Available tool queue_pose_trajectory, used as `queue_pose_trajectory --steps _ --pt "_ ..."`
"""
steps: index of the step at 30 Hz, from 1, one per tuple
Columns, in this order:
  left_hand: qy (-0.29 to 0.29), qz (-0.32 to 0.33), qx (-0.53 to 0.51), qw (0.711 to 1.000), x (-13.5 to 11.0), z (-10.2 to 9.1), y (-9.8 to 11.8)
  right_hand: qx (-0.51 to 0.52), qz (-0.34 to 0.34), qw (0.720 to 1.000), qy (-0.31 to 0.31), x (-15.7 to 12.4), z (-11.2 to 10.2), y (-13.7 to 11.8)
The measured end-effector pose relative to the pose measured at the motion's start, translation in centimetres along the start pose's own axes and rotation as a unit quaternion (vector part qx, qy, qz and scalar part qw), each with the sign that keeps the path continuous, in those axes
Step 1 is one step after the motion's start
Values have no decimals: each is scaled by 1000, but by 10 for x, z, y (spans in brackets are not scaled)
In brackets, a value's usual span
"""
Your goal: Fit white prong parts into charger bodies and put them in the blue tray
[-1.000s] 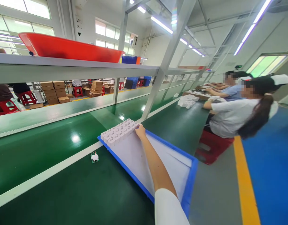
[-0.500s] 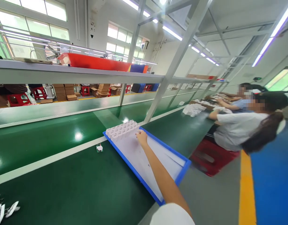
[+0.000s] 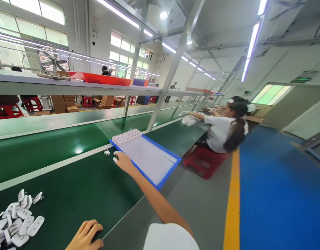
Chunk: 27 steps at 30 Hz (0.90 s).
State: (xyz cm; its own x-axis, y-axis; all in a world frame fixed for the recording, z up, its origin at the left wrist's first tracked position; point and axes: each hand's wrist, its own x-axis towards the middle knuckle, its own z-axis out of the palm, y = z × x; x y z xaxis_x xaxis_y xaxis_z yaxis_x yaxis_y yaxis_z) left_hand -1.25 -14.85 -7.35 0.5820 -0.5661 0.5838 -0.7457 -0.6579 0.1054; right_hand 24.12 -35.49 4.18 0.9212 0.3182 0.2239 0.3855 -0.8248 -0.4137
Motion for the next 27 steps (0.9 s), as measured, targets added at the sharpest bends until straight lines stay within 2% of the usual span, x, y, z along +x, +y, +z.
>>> queue_pose_trajectory --steps 2,6,8,10,12,15,17,20,24,27 --pt "-3 53 34 998 1 -4 0 -12 -10 1000 8 10 20 -24" --pt "-167 86 43 981 9 -46 -2 -38 -33 998 37 28 60 -67" --pt "-204 67 36 976 7 -66 -9 -42 -68 995 56 30 79 -86" --pt "-182 62 40 981 -4 -73 -21 -37 -118 990 70 29 97 -102" --pt "-130 75 59 987 -21 -68 -35 -22 -165 983 79 26 113 -113" --pt "-50 97 101 989 -44 -57 -49 8 -209 974 89 23 130 -118" --pt "-32 87 120 988 -50 -56 -51 30 -216 971 99 23 135 -117" --pt "-51 68 129 988 -41 -68 -45 65 -206 970 114 23 138 -111" --pt "-25 76 122 989 -21 -88 -38 109 -194 968 117 23 140 -106" --pt "-24 70 114 991 -14 -93 -36 132 -200 965 107 23 143 -106"
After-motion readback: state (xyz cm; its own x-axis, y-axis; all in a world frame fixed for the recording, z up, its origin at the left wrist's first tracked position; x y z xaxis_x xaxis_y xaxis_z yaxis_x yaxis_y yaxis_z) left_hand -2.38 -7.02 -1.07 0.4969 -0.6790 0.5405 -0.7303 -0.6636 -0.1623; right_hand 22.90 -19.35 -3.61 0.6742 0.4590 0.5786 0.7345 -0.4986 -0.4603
